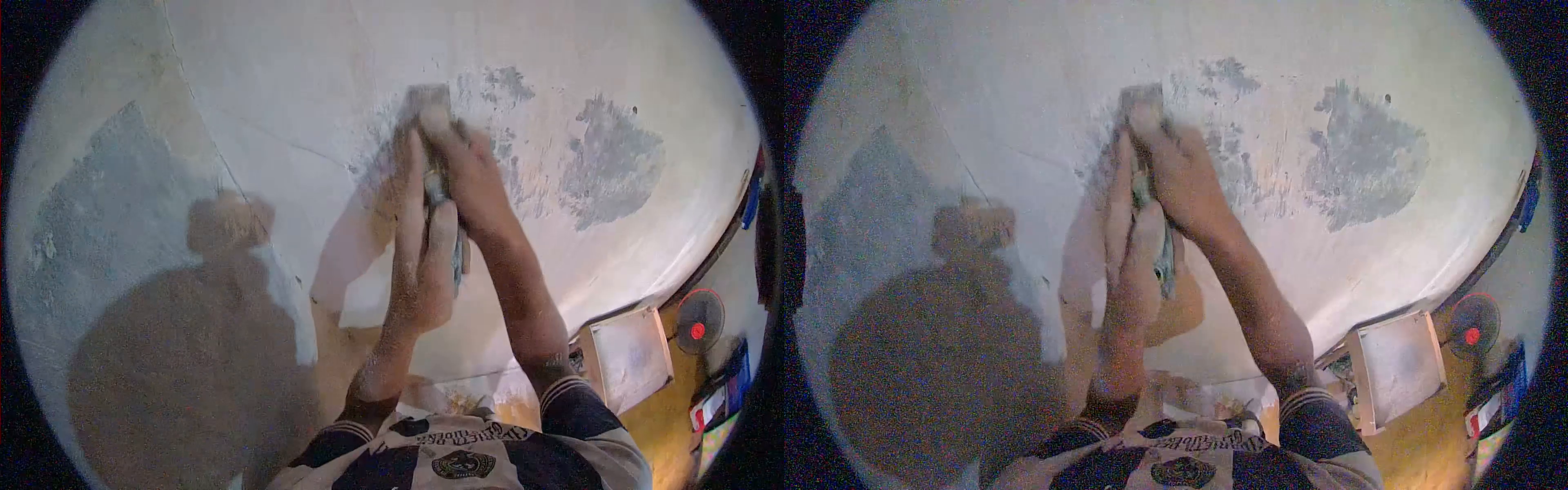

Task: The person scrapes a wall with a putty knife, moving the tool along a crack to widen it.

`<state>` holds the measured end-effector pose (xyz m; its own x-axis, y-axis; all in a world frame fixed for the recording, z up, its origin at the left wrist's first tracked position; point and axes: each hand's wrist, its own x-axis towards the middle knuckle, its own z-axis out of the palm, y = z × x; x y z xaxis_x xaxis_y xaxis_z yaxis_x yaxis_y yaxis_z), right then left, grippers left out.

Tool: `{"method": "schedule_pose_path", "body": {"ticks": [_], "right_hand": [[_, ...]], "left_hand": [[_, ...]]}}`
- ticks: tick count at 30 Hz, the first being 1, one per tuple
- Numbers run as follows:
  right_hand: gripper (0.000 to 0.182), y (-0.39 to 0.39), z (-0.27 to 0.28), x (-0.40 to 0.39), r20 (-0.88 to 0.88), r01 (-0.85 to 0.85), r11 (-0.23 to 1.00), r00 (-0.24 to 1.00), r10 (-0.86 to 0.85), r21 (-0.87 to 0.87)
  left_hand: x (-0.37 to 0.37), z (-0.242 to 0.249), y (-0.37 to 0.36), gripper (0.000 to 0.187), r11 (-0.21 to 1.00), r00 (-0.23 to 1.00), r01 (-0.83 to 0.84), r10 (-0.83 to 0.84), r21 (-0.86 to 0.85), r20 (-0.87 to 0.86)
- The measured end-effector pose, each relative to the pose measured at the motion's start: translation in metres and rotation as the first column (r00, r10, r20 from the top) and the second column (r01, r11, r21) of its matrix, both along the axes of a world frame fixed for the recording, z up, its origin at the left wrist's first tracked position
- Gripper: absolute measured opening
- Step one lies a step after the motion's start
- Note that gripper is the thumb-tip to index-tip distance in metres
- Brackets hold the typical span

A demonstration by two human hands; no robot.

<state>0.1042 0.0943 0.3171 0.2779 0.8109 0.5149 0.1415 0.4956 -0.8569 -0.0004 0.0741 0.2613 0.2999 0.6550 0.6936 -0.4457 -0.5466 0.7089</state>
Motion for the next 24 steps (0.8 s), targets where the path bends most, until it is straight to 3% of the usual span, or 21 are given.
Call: {"method": "schedule_pose_path", "body": {"ticks": [1,4,7,10,12,14,17,20,21,23,24], "right_hand": [[0.046,0.000,0.007,-0.003,-0.110,-0.047,0.999,0.993,0.046,-0.014],[0.048,-0.004,-0.001,-0.012,-0.005,0.095,0.983,0.995,-0.095,0.157],[0.048,0.007,-0.013,-0.019,-0.150,-0.007,0.986,0.988,0.032,0.167],[0.044,0.008,0.006,-0.015,-0.068,0.045,0.995,0.997,-0.039,0.091],[0.042,-0.002,0.000,-0.019,-0.115,-0.043,0.993,0.992,0.055,0.107],[0.042,0.008,-0.019,-0.018,-0.179,-0.155,0.981,0.968,0.175,0.120],[0.044,0.010,-0.003,-0.021,-0.088,0.046,0.995,0.995,-0.038,0.088],[0.045,0.000,-0.001,-0.026,-0.134,0.026,0.999,0.991,-0.022,0.030],[0.046,0.002,-0.013,-0.027,-0.153,0.004,1.000,0.988,0.000,0.026],[0.047,0.006,-0.019,-0.023,-0.121,-0.049,0.998,0.991,0.052,0.029],[0.047,0.008,-0.013,-0.024,-0.084,-0.020,0.998,0.996,0.026,0.066]], "left_hand": [[-0.003,0.014,-0.007,0.061,0.996,1.000,0.018,-0.019,-0.090,-0.010],[0.002,0.048,-0.041,0.065,0.986,0.997,-0.071,0.066,-0.149,-0.037],[-0.010,0.035,-0.013,0.064,1.000,1.000,0.006,-0.006,-0.021,-0.016],[-0.012,0.020,-0.005,0.063,0.998,0.999,0.052,-0.052,-0.042,0.008],[-0.007,0.014,-0.007,0.063,0.981,0.998,0.055,-0.049,-0.184,0.040],[-0.008,0.018,-0.003,0.063,0.982,0.996,0.082,-0.073,-0.172,0.060],[-0.013,0.023,-0.004,0.063,0.975,0.990,0.120,-0.105,-0.185,0.093],[-0.019,0.037,-0.017,0.064,0.929,0.996,0.091,-0.080,-0.359,0.045],[-0.021,0.053,-0.027,0.065,0.854,0.999,0.040,-0.034,-0.519,0.021],[-0.023,0.051,-0.021,0.066,0.865,0.997,0.079,-0.068,-0.495,0.042],[-0.025,0.027,-0.005,0.066,0.932,0.986,0.166,-0.147,-0.322,0.083]]}}
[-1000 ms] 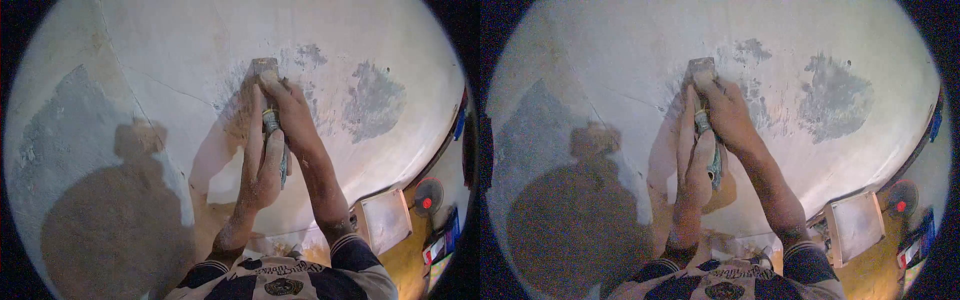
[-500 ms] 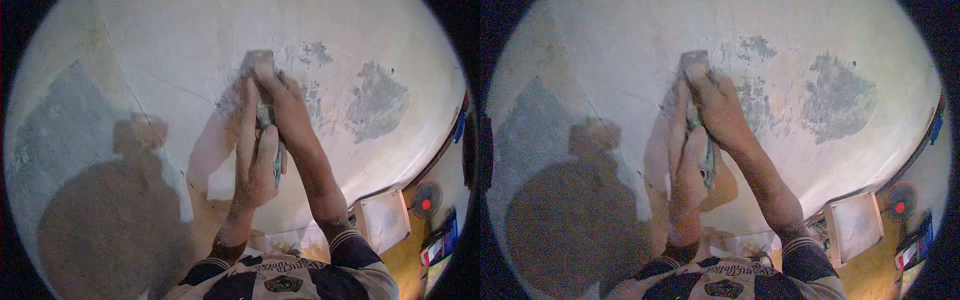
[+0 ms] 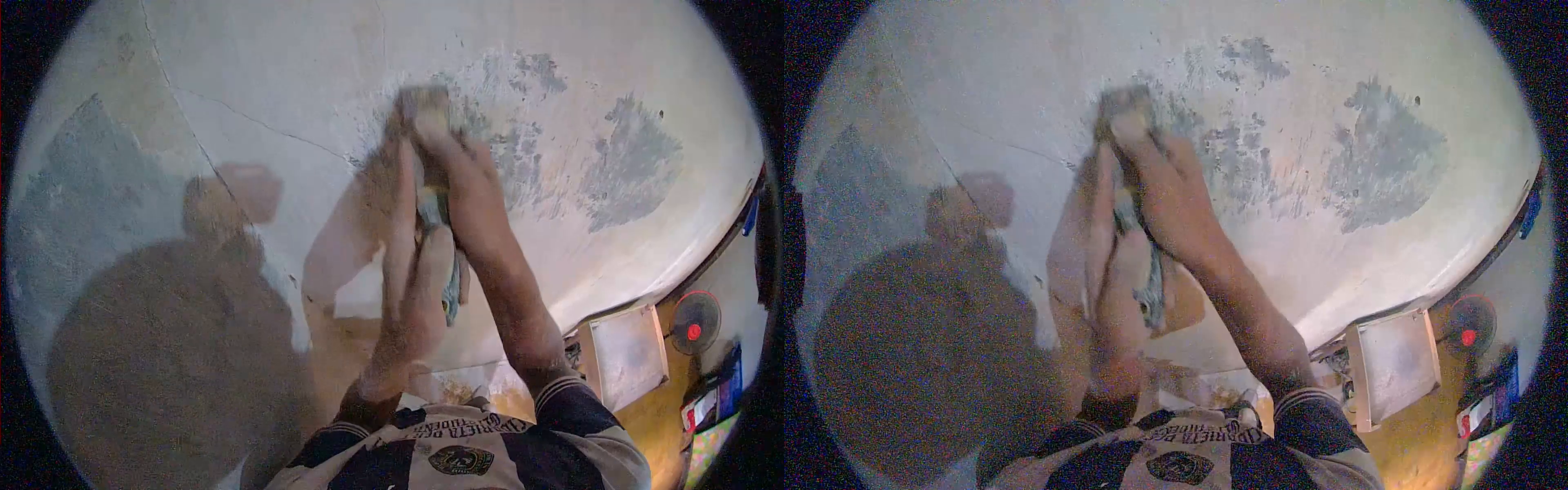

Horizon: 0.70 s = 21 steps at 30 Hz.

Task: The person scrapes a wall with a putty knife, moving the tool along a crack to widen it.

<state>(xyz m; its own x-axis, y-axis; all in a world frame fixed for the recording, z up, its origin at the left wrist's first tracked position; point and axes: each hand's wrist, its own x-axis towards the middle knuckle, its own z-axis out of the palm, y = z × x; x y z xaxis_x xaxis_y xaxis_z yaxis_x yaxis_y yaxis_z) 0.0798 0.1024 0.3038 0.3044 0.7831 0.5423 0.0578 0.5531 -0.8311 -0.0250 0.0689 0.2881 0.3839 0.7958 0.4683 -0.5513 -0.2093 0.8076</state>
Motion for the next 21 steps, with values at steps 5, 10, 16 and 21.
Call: {"method": "schedule_pose_path", "body": {"ticks": [5,10,16,21], "right_hand": [[0.049,0.004,0.002,-0.001,0.077,0.032,0.998,0.996,-0.036,0.049],[0.050,0.014,0.003,-0.006,0.149,0.200,0.964,0.963,-0.227,0.177],[0.045,0.016,-0.004,-0.003,0.050,-0.034,0.998,0.998,0.031,0.061],[0.042,0.001,0.006,-0.004,0.045,0.062,0.991,0.997,-0.068,0.116]], "left_hand": [[-0.001,-0.001,0.003,0.069,0.994,0.998,-0.023,0.029,0.103,-0.060],[-0.004,0.019,0.005,0.069,0.997,0.982,-0.080,0.076,-0.016,-0.172],[-0.016,0.002,0.009,0.067,0.973,0.993,0.060,-0.036,0.221,-0.114],[-0.002,-0.006,0.000,0.064,0.986,0.993,-0.038,0.057,0.165,-0.108]]}}
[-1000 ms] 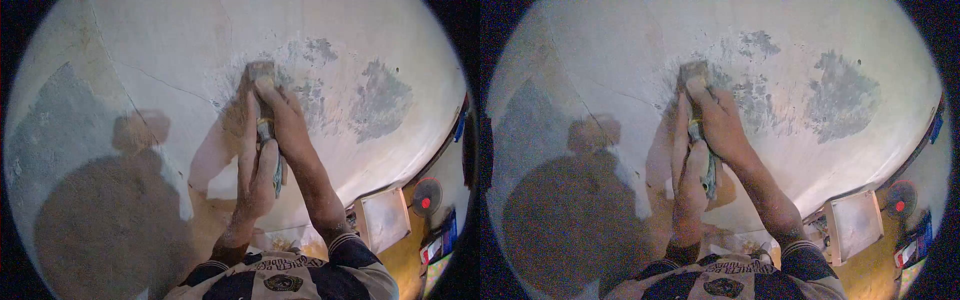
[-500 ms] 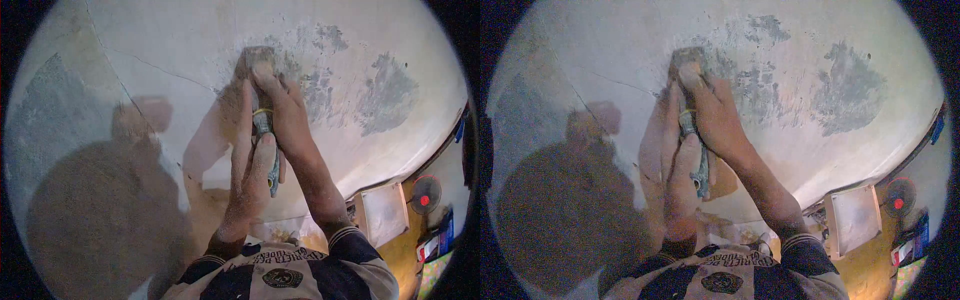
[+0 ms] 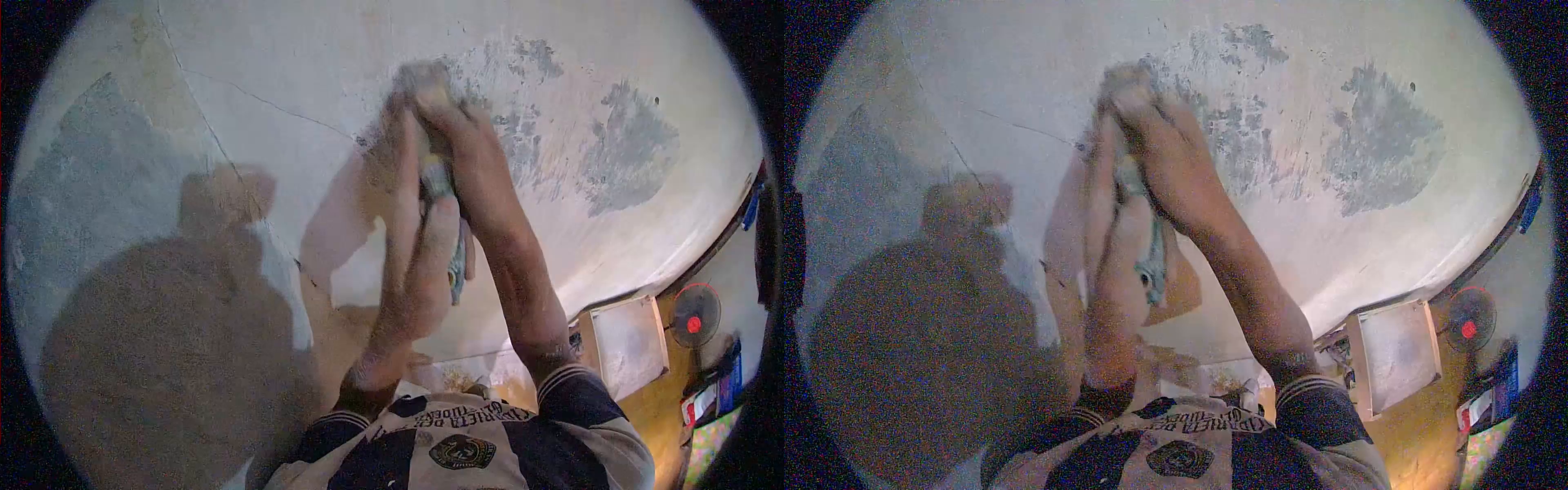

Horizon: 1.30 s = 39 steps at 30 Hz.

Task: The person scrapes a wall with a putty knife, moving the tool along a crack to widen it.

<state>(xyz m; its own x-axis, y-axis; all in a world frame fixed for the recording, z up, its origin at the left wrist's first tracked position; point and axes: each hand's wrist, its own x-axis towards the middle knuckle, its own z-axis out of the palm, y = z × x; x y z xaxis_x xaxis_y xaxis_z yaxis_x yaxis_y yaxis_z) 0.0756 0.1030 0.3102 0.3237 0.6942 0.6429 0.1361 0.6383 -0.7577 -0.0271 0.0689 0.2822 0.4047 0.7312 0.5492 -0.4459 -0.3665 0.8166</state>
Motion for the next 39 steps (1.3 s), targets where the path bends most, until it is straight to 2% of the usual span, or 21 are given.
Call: {"method": "schedule_pose_path", "body": {"ticks": [3,4,6,7,8,9,12,15,18,21,24,27,30,33,34,37,39], "right_hand": [[0.041,0.001,-0.013,0.007,-0.083,-0.160,0.974,0.986,0.148,-0.162],[0.040,-0.001,-0.008,0.008,-0.072,-0.127,0.982,0.990,0.117,-0.143],[0.038,-0.006,0.007,0.009,-0.056,-0.060,0.992,0.997,0.055,-0.107],[0.037,-0.009,0.005,0.006,-0.126,-0.059,0.991,0.991,0.044,-0.120],[0.037,-0.013,0.000,0.002,-0.191,-0.060,0.990,0.981,0.034,-0.129],[0.037,-0.014,0.001,0.000,-0.252,-0.064,0.989,0.967,0.029,-0.132],[0.039,-0.016,0.014,0.004,-0.201,-0.038,0.990,0.980,0.011,-0.133],[0.041,-0.019,0.000,0.013,-0.178,-0.132,0.978,0.979,0.103,-0.159],[0.042,-0.009,0.004,0.018,-0.058,-0.002,0.989,0.998,-0.007,-0.145],[0.042,-0.015,0.013,0.017,-0.058,-0.029,0.988,0.998,0.021,-0.153],[0.041,-0.016,-0.001,0.007,-0.227,-0.118,0.984,0.970,0.086,-0.135],[0.044,-0.007,0.019,0.020,-0.133,-0.247,0.949,0.966,0.223,-0.196],[0.039,-0.016,0.011,0.009,-0.071,-0.045,0.990,0.997,0.036,-0.137],[0.039,-0.005,0.004,0.011,-0.008,-0.074,0.993,0.997,0.073,-0.090],[0.040,-0.001,0.011,0.012,0.066,0.031,0.997,0.997,-0.026,-0.075],[0.042,-0.008,0.024,0.008,-0.105,-0.095,0.983,0.991,0.079,-0.156],[0.041,-0.009,0.005,0.010,-0.162,-0.186,0.969,0.974,0.159,-0.165]], "left_hand": [[0.009,-0.021,0.002,0.063,1.000,0.998,0.013,-0.014,0.017,0.065],[-0.001,-0.005,-0.002,0.063,0.995,0.995,0.093,-0.092,-0.039,0.041],[0.005,-0.009,0.000,0.063,0.998,0.998,0.058,-0.059,0.019,0.036],[0.009,-0.012,0.001,0.064,0.997,0.998,0.041,-0.044,0.060,0.037],[0.011,-0.017,-0.002,0.064,0.999,0.999,0.047,-0.047,-0.022,0.017],[0.010,-0.013,0.001,0.064,0.998,0.998,0.054,-0.055,0.011,0.033],[0.009,-0.005,0.001,0.064,0.997,0.996,0.064,-0.067,0.048,0.051],[0.016,-0.011,-0.004,0.065,0.998,1.000,-0.022,0.021,0.063,0.021],[0.019,-0.005,-0.004,0.066,0.997,0.997,-0.065,0.063,0.051,0.053],[0.018,-0.005,-0.010,0.066,0.997,0.995,-0.070,0.069,0.012,0.067],[0.016,-0.014,-0.007,0.065,0.998,0.999,-0.015,0.012,0.061,0.046],[0.010,0.003,-0.003,0.064,0.997,1.000,0.003,-0.004,0.080,0.006],[0.005,0.013,-0.011,0.063,0.997,0.999,-0.035,0.037,0.066,-0.022],[0.007,0.011,-0.004,0.063,0.991,0.999,-0.038,0.040,0.127,-0.011],[0.008,0.013,-0.003,0.063,0.990,0.999,-0.040,0.042,0.132,-0.015],[0.009,0.011,-0.003,0.063,0.989,0.998,-0.055,0.059,0.138,-0.026],[0.010,0.004,-0.002,0.062,0.986,0.997,-0.063,0.067,0.154,-0.023]]}}
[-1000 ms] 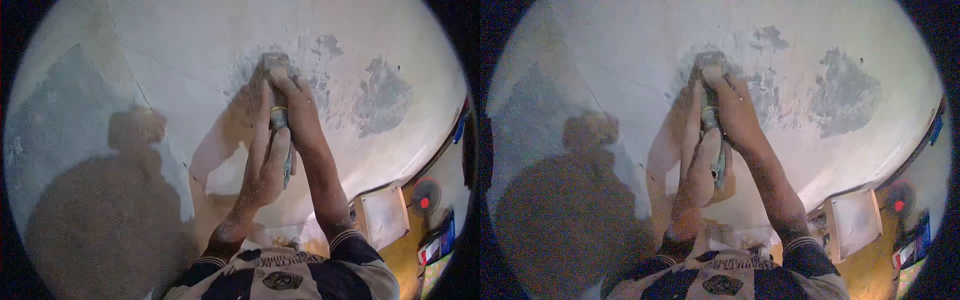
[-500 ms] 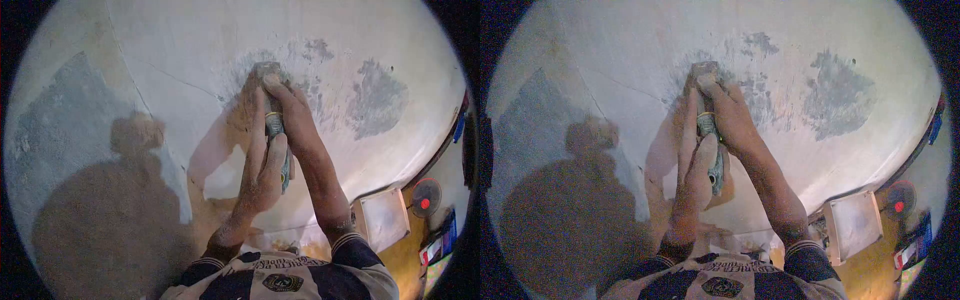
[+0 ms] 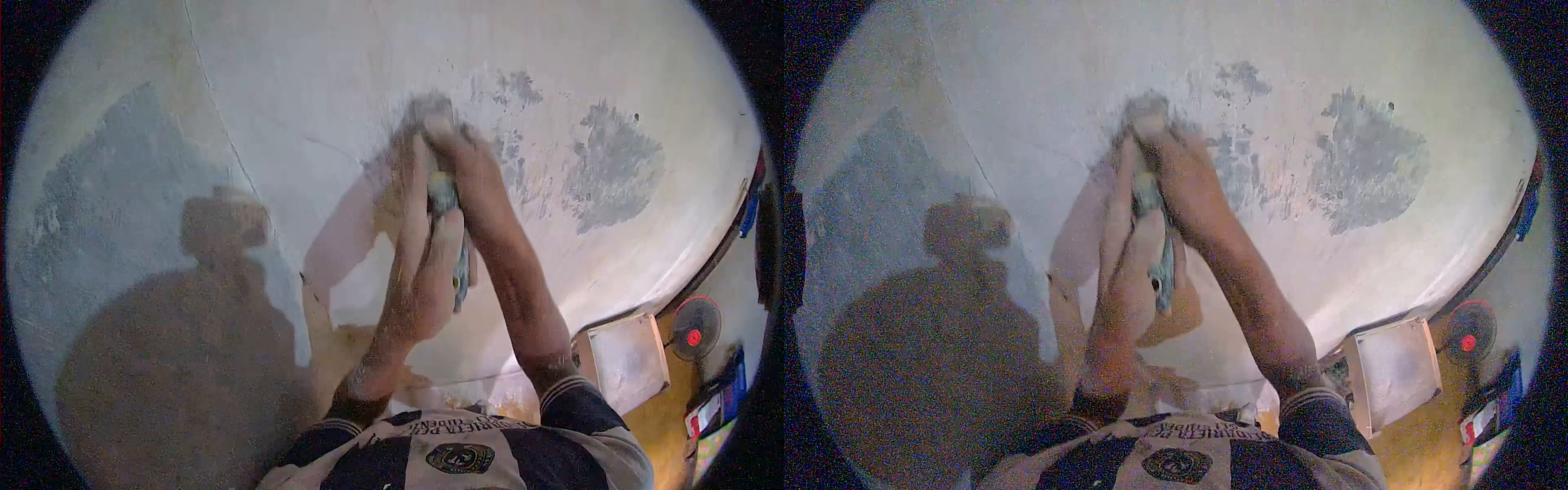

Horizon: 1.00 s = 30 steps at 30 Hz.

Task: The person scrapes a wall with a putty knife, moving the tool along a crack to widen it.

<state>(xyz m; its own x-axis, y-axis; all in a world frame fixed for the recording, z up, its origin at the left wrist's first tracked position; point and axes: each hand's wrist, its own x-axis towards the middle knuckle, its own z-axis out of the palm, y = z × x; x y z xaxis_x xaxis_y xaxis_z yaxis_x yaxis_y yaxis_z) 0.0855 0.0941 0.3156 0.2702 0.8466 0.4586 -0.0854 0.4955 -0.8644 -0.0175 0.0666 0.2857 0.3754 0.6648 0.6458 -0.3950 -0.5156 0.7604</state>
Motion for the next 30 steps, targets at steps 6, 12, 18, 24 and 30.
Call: {"method": "schedule_pose_path", "body": {"ticks": [6,12,18,24,30], "right_hand": [[0.039,-0.003,0.014,0.005,0.107,0.107,0.993,0.988,-0.111,0.044],[0.036,-0.009,0.009,0.006,0.031,0.036,0.999,0.999,-0.036,0.012],[0.038,-0.006,-0.002,0.009,0.009,0.113,0.992,0.994,-0.113,0.061],[0.039,-0.010,0.000,0.010,-0.024,0.088,0.995,0.996,-0.087,0.052],[0.038,-0.019,0.011,0.010,-0.037,0.078,0.997,0.996,-0.079,-0.024]], "left_hand": [[-0.003,-0.004,-0.002,0.063,0.999,0.999,0.049,-0.049,-0.024,-0.021],[0.007,-0.015,0.006,0.065,0.999,0.999,0.037,-0.038,0.037,0.021],[0.006,-0.005,0.000,0.063,0.996,0.996,0.083,-0.083,-0.022,-0.009],[0.011,-0.003,-0.006,0.061,0.994,0.996,0.088,-0.089,-0.067,-0.010],[0.010,-0.011,-0.010,0.062,0.986,0.993,0.108,-0.112,-0.131,-0.030]]}}
